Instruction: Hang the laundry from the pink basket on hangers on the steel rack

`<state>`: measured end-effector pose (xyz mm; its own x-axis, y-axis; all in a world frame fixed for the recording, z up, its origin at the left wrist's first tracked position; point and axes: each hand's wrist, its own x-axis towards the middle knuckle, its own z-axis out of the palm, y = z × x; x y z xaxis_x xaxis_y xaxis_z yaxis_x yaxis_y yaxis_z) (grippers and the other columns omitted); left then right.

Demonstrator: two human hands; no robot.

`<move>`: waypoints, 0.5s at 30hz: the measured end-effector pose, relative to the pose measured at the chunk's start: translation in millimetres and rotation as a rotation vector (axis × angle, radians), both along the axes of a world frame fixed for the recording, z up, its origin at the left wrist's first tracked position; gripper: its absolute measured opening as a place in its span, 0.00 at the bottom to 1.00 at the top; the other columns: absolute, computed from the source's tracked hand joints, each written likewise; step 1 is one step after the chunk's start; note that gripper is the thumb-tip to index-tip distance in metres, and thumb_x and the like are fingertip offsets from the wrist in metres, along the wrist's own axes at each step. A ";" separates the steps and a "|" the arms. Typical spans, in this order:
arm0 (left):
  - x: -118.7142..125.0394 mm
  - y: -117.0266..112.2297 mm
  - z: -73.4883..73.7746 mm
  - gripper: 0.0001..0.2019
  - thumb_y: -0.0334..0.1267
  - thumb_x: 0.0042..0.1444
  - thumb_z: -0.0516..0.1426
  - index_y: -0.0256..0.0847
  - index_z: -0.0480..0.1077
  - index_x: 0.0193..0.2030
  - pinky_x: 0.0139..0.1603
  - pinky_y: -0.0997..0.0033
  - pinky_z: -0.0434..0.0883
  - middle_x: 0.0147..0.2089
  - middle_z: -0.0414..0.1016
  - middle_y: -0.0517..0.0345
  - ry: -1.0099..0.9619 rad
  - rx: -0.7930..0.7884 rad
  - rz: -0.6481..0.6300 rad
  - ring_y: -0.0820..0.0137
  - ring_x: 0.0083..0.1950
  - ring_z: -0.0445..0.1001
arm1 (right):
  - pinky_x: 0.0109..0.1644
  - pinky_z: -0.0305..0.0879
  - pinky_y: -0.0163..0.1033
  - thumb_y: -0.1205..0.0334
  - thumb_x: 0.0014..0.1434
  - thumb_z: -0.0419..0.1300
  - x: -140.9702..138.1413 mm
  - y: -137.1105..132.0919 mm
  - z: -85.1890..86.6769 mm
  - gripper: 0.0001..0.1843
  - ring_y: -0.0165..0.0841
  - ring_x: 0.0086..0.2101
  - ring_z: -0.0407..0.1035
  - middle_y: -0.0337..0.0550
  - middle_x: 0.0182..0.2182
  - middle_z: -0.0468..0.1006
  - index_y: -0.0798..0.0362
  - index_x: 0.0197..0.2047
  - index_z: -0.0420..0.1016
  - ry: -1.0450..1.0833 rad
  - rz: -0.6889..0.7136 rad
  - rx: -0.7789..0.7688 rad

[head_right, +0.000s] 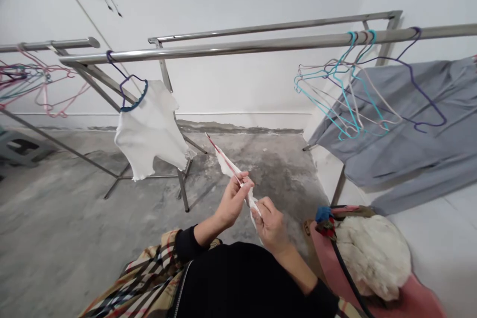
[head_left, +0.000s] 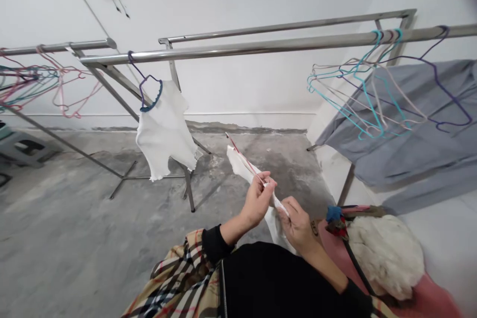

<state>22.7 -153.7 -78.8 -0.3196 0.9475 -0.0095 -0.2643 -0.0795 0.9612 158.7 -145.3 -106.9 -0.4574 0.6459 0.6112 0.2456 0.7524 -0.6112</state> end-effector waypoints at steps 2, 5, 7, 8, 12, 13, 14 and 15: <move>-19.5 5.9 10.2 0.18 0.44 0.55 0.59 0.40 0.65 0.49 0.39 0.70 0.65 0.37 0.72 0.56 0.044 0.029 0.043 0.72 0.35 0.69 | 0.37 0.69 0.36 0.62 0.64 0.54 -3.8 0.4 1.5 0.11 0.33 0.34 0.70 0.46 0.36 0.71 0.51 0.47 0.74 -0.020 0.093 -0.011; -62.8 15.3 35.3 0.14 0.39 0.54 0.55 0.39 0.67 0.46 0.39 0.70 0.64 0.31 0.70 0.60 0.155 0.054 0.146 0.72 0.33 0.67 | 0.46 0.71 0.39 0.61 0.63 0.55 -1.4 1.4 -3.0 0.18 0.36 0.43 0.72 0.49 0.45 0.72 0.49 0.56 0.72 -0.034 0.103 -0.041; -97.4 20.4 59.3 0.14 0.37 0.52 0.54 0.38 0.68 0.46 0.37 0.71 0.63 0.28 0.68 0.62 0.248 0.089 0.217 0.73 0.31 0.65 | 0.47 0.71 0.40 0.62 0.64 0.54 6.1 2.2 -13.7 0.17 0.36 0.44 0.73 0.48 0.45 0.74 0.47 0.55 0.73 -0.049 0.011 -0.085; -115.2 22.8 72.8 0.15 0.37 0.50 0.54 0.37 0.69 0.45 0.35 0.72 0.62 0.27 0.67 0.63 0.286 0.100 0.231 0.73 0.29 0.64 | 0.47 0.72 0.40 0.61 0.64 0.54 11.3 2.6 -20.9 0.17 0.36 0.44 0.73 0.48 0.45 0.74 0.46 0.54 0.74 -0.062 -0.045 -0.111; -182.0 36.4 125.7 0.18 0.34 0.45 0.54 0.36 0.71 0.44 0.27 0.74 0.56 0.25 0.63 0.64 0.392 0.122 0.269 0.75 0.25 0.59 | 0.47 0.72 0.43 0.58 0.65 0.53 33.5 2.6 -52.7 0.14 0.38 0.43 0.74 0.47 0.43 0.77 0.46 0.50 0.76 -0.121 -0.192 -0.213; -196.8 41.7 136.4 0.18 0.34 0.44 0.53 0.35 0.72 0.44 0.25 0.74 0.55 0.24 0.62 0.64 0.407 0.125 0.281 0.76 0.24 0.58 | 0.47 0.73 0.43 0.58 0.65 0.53 37.8 1.9 -59.3 0.14 0.39 0.43 0.74 0.47 0.43 0.77 0.46 0.49 0.76 -0.130 -0.210 -0.234; -210.9 47.8 145.4 0.19 0.34 0.44 0.53 0.35 0.71 0.44 0.24 0.75 0.54 0.24 0.62 0.64 0.423 0.129 0.295 0.76 0.23 0.57 | 0.47 0.73 0.44 0.57 0.65 0.52 41.1 0.8 -65.0 0.14 0.39 0.43 0.75 0.47 0.43 0.78 0.46 0.49 0.76 -0.136 -0.226 -0.253; -224.3 54.3 152.5 0.19 0.34 0.44 0.52 0.35 0.71 0.45 0.23 0.75 0.53 0.24 0.62 0.64 0.451 0.126 0.304 0.76 0.22 0.56 | 0.46 0.73 0.44 0.57 0.65 0.52 43.4 -0.4 -69.8 0.14 0.40 0.42 0.75 0.47 0.42 0.78 0.47 0.49 0.76 -0.142 -0.241 -0.270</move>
<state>-201.5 -99.3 73.7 -0.5246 0.7972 0.2988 0.2235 -0.2098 0.9519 202.1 -145.7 -176.7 -0.3408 0.8740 0.3463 0.4923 0.4797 -0.7263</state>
